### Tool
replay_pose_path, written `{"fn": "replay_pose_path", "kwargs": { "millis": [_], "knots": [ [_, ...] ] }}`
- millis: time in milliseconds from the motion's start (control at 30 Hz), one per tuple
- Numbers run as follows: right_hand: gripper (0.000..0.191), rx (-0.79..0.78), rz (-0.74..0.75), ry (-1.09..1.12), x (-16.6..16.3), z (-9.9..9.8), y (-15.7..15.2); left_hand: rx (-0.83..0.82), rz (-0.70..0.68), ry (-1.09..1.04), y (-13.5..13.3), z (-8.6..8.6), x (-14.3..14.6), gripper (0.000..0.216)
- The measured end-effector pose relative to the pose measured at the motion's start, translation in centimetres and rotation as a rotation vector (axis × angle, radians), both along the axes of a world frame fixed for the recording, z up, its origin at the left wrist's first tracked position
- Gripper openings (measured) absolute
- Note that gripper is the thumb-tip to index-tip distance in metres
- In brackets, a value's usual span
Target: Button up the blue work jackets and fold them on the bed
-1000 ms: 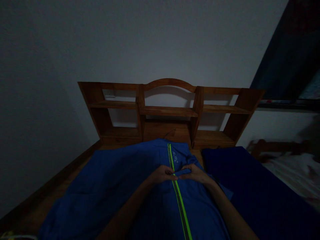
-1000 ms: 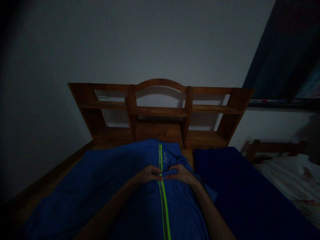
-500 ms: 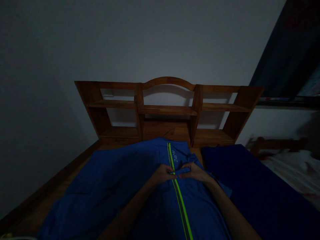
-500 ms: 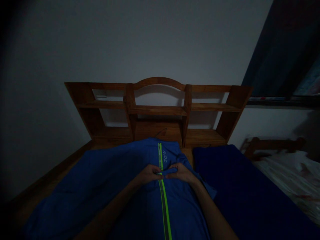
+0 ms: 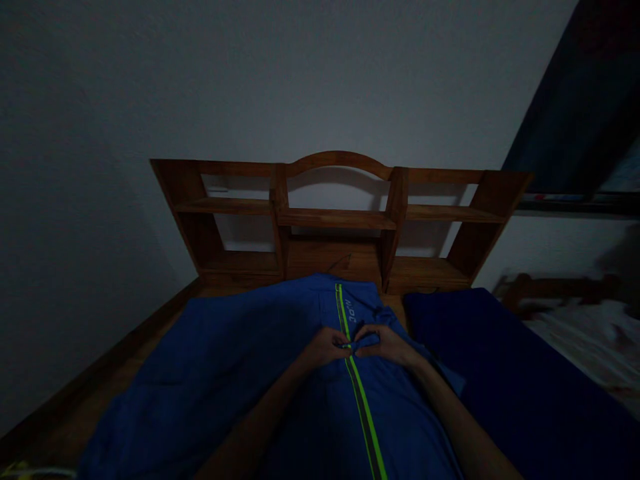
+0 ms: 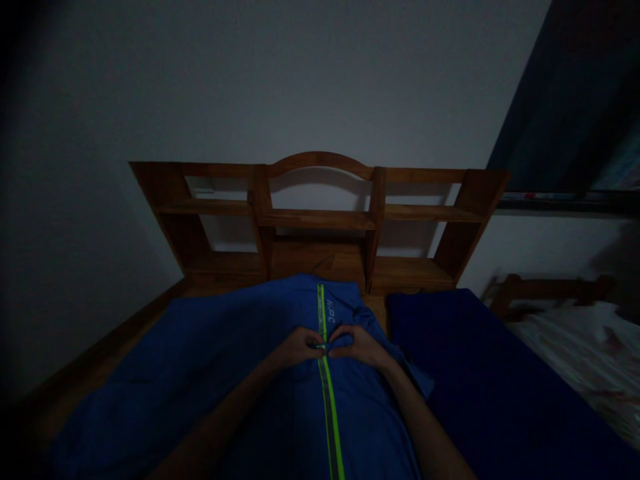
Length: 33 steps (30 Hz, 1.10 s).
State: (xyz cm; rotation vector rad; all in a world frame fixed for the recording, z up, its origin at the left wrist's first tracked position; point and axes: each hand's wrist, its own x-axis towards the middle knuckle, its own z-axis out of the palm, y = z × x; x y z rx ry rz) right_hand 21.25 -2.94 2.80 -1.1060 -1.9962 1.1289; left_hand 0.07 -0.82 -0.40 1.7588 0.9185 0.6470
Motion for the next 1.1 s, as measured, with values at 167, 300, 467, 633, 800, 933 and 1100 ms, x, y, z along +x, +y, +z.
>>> {"fn": "replay_pose_path", "kwargs": {
  "millis": [167,300,467,633,800,933,1100],
  "knots": [
    [0.04,-0.013,-0.022,-0.071,-0.1,-0.2,0.0,0.013,0.001,0.026,0.0,0.0,-0.1,0.03],
    [0.039,-0.01,-0.026,-0.064,-0.2,0.0,-0.2,0.043,0.003,0.048,0.2,0.1,-0.2,0.032],
    [0.036,0.023,-0.02,-0.047,-0.2,0.2,-0.3,0.103,-0.021,0.067,-0.1,0.7,-0.3,0.031],
    [0.036,0.053,-0.025,-0.029,-0.2,-0.1,-0.1,0.209,-0.043,0.06,-0.6,1.4,-0.3,0.029],
    [0.038,0.087,-0.059,-0.044,-0.2,-0.6,0.1,0.198,-0.03,0.066,-0.2,0.9,0.0,0.033],
    [0.038,0.138,-0.116,-0.094,-0.1,-1.2,0.6,0.279,0.005,0.114,-0.6,1.7,0.1,0.038],
    [0.042,0.096,-0.148,-0.187,1.3,-0.2,1.1,0.355,0.015,0.267,-1.6,3.8,-3.5,0.045]
  ]
}}
